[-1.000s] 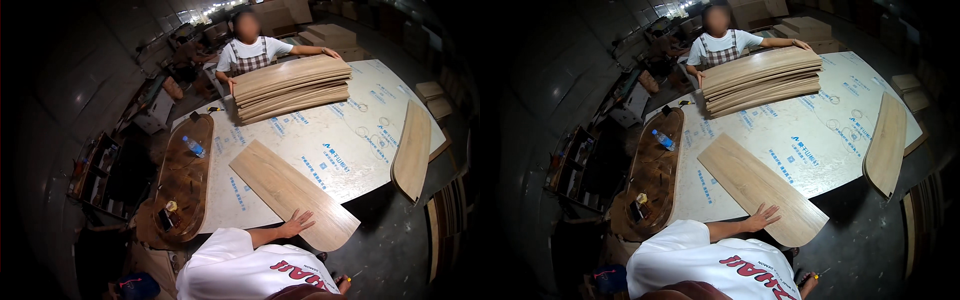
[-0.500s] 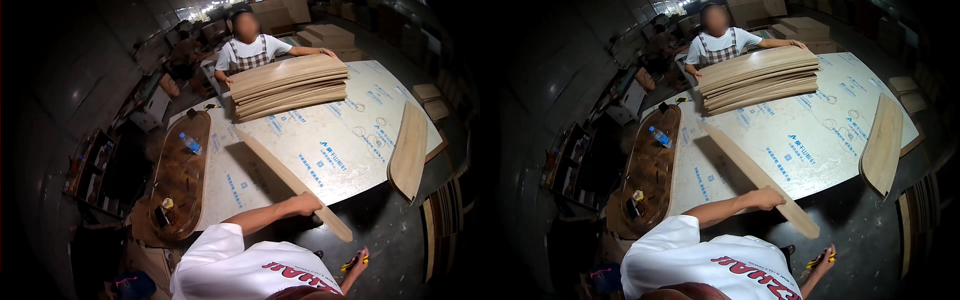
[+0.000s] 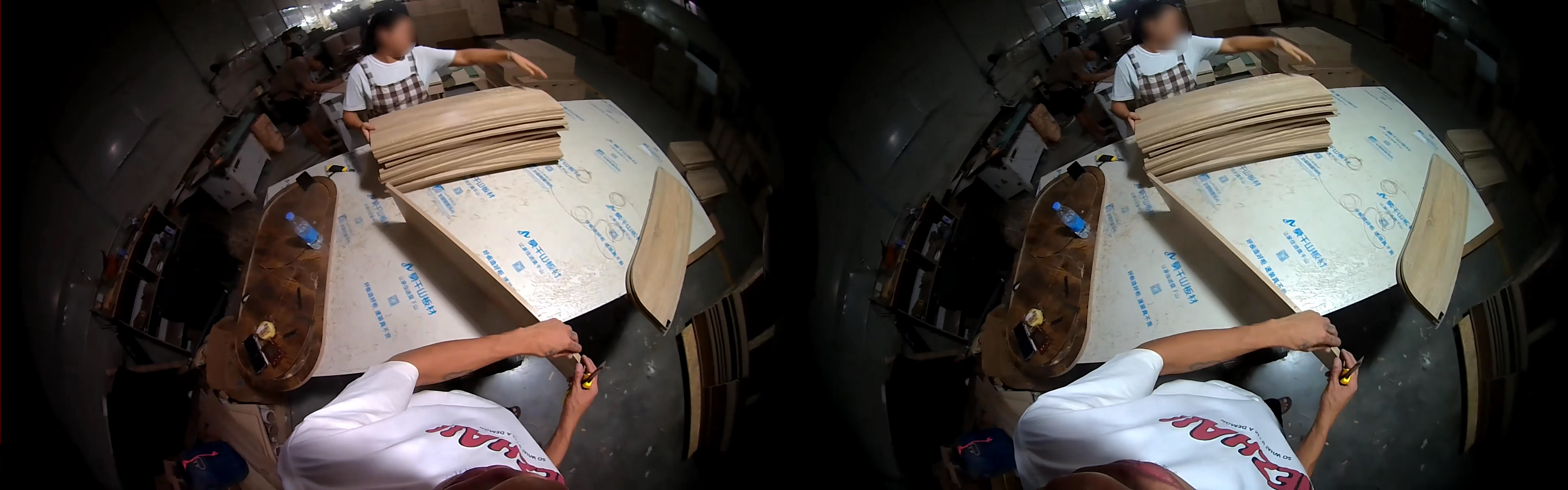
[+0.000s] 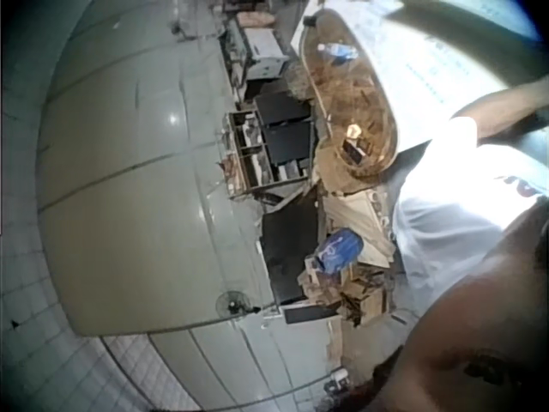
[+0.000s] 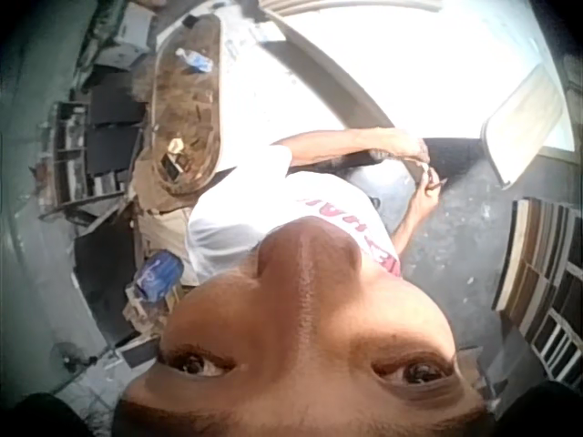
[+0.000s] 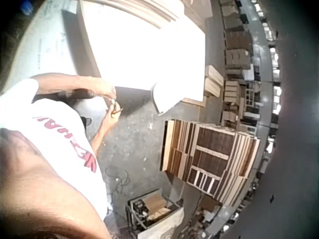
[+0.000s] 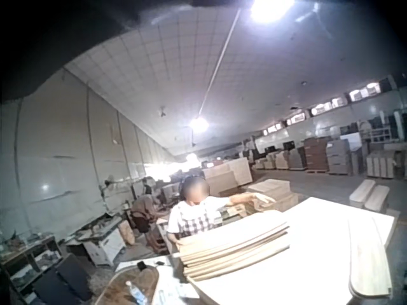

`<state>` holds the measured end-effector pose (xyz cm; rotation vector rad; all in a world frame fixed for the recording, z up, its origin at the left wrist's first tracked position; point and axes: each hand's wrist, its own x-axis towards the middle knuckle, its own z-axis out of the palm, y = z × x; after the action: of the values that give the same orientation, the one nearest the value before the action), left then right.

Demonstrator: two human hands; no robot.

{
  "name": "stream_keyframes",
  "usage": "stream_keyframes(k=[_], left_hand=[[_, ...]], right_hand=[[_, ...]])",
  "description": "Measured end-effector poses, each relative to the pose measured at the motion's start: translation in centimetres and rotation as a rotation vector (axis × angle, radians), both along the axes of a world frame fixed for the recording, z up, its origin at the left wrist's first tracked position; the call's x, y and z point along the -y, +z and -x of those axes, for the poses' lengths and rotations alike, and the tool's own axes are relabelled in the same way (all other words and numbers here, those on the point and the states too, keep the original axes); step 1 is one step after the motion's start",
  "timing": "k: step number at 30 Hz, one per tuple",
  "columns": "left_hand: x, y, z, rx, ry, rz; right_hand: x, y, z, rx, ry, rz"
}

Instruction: The person trims the edges of a wooden board with a utility knife and places it onto a stack.

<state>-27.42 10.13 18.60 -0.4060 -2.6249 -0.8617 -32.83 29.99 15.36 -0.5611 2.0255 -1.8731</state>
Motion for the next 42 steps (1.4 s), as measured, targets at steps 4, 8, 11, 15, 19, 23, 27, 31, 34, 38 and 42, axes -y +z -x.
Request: stream_keyframes(k=[4,8,11,15,19,23,27,31,34,38,42], left_hand=[[-0.7,0.6,0.1,0.050,0.008,0.016],[1.2,1.6,-1.3,0.107,0.001,0.028],[4.9,0.7,-3.1,0.128,0.033,0.077],[13.8,0.9,-7.3,0.117,0.105,0.189],[24.9,0.8,-13.0,0.060,0.168,0.254],[34.5,2.6,-18.7,0.159,0.292,0.412],[43.1,2.3,-23.4,0.125,0.373,0.472],[49.8,3.5,-28.6,0.083,0.526,0.417],[55.9,3.2,-33.5,0.472,0.824,0.774],[55.2,6.3,-32.7,0.512,1.027,0.866],[47.4,6.5,-26.7,-0.267,0.675,0.736]], right_hand=[[0.3,-0.9,0.2,0.003,0.002,-0.017],[0.8,-0.7,-0.1,-0.034,-0.064,-0.083],[1.2,0.2,-0.3,-0.018,-0.101,-0.134],[1.2,-1.0,-0.1,0.005,-0.156,-0.094],[1.3,-1.1,-0.5,0.000,-0.227,-0.125],[1.0,-1.7,-0.4,0.030,-0.307,-0.147],[1.4,-0.9,-0.8,0.054,-0.325,-0.168],[1.3,-1.1,-0.7,0.081,-0.313,-0.158],[2.5,-1.6,-0.6,0.086,-0.324,-0.125],[3.0,-0.9,-1.2,0.094,-0.369,-0.068],[3.9,-0.9,-1.8,0.096,-0.459,-0.021]])
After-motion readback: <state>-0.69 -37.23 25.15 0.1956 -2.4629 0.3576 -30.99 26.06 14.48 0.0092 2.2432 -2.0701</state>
